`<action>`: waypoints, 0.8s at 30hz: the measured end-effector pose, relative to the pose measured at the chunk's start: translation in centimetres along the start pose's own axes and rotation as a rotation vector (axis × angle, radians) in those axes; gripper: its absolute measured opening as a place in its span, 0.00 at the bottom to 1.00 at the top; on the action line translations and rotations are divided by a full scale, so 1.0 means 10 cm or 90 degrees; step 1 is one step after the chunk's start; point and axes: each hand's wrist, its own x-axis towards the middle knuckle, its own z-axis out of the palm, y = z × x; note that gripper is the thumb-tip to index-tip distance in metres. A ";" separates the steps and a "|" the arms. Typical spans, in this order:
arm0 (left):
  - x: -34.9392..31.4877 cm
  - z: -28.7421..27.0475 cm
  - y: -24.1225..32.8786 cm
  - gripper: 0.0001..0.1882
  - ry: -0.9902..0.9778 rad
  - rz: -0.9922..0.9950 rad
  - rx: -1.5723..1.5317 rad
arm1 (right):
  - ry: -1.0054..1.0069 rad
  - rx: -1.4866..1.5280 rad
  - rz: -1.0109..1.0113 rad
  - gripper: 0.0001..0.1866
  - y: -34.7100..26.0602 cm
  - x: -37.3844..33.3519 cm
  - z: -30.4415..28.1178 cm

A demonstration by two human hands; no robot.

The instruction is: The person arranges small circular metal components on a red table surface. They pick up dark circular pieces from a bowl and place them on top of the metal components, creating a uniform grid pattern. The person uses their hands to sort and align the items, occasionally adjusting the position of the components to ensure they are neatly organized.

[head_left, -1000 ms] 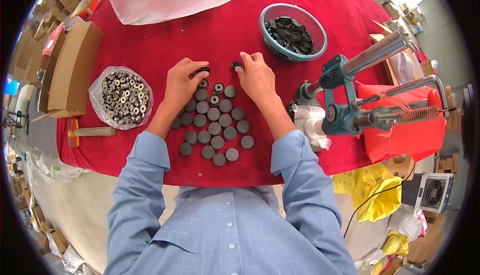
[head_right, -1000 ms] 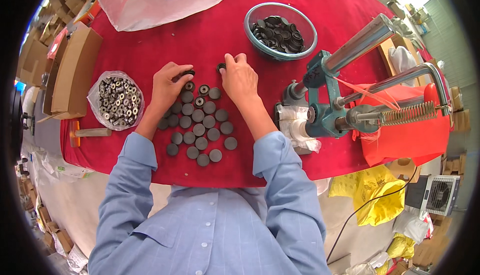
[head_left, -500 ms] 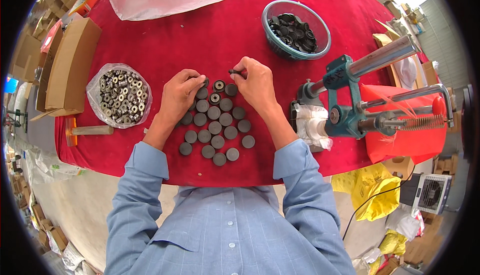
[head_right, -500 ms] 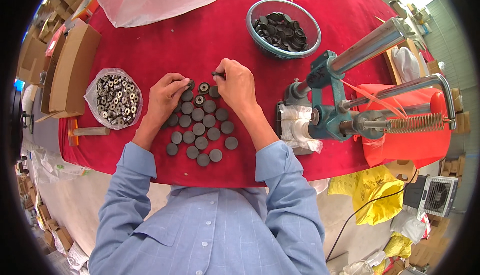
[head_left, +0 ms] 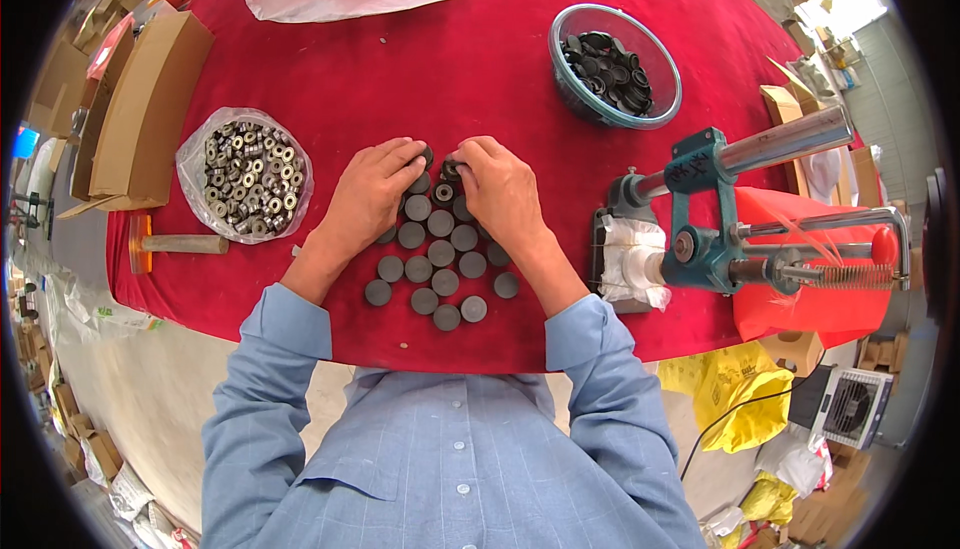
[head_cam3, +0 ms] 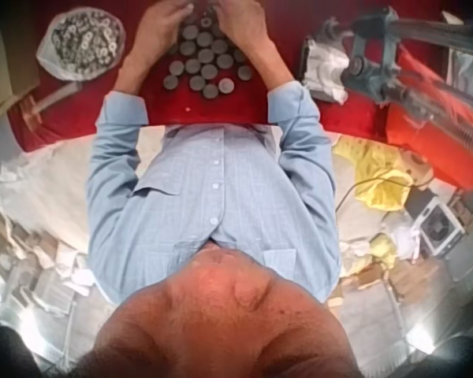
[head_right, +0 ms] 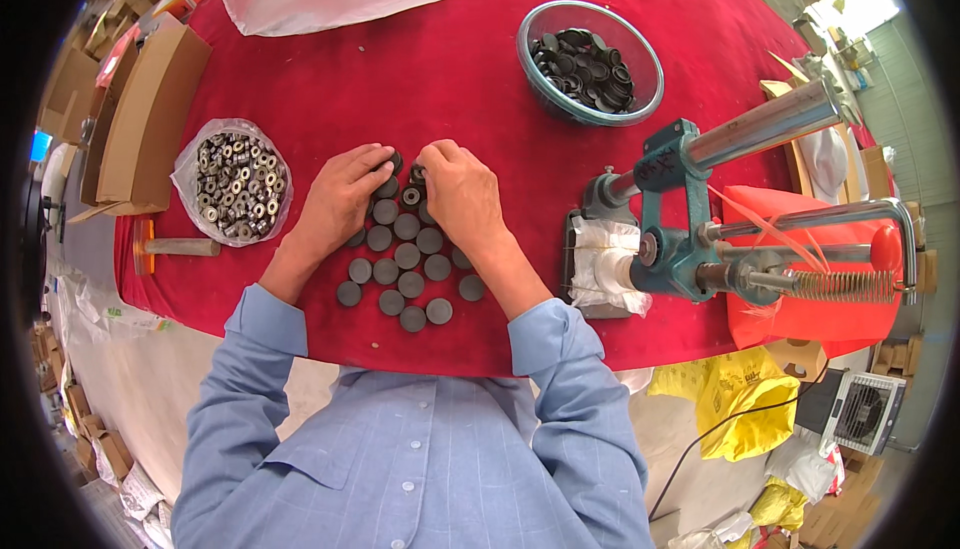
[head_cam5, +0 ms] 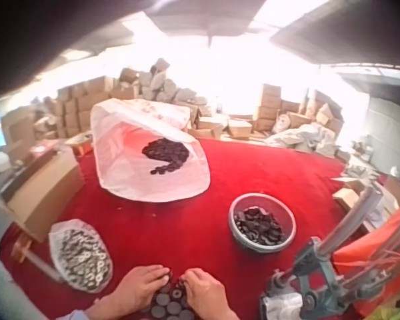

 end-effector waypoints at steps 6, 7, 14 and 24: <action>-0.01 -0.01 0.00 0.20 -0.052 0.020 0.024 | -0.002 -0.050 -0.089 0.07 0.03 -0.04 0.07; -0.02 -0.01 0.01 0.21 -0.059 0.019 0.024 | -0.014 -0.059 -0.089 0.08 0.02 -0.05 0.06; -0.03 0.01 0.05 0.21 -0.068 -0.016 0.018 | -0.041 -0.193 -0.161 0.11 -0.07 -0.23 0.03; -0.02 0.02 0.13 0.25 -0.051 -0.033 -0.019 | -0.061 -0.331 -0.143 0.22 -0.16 -0.38 0.07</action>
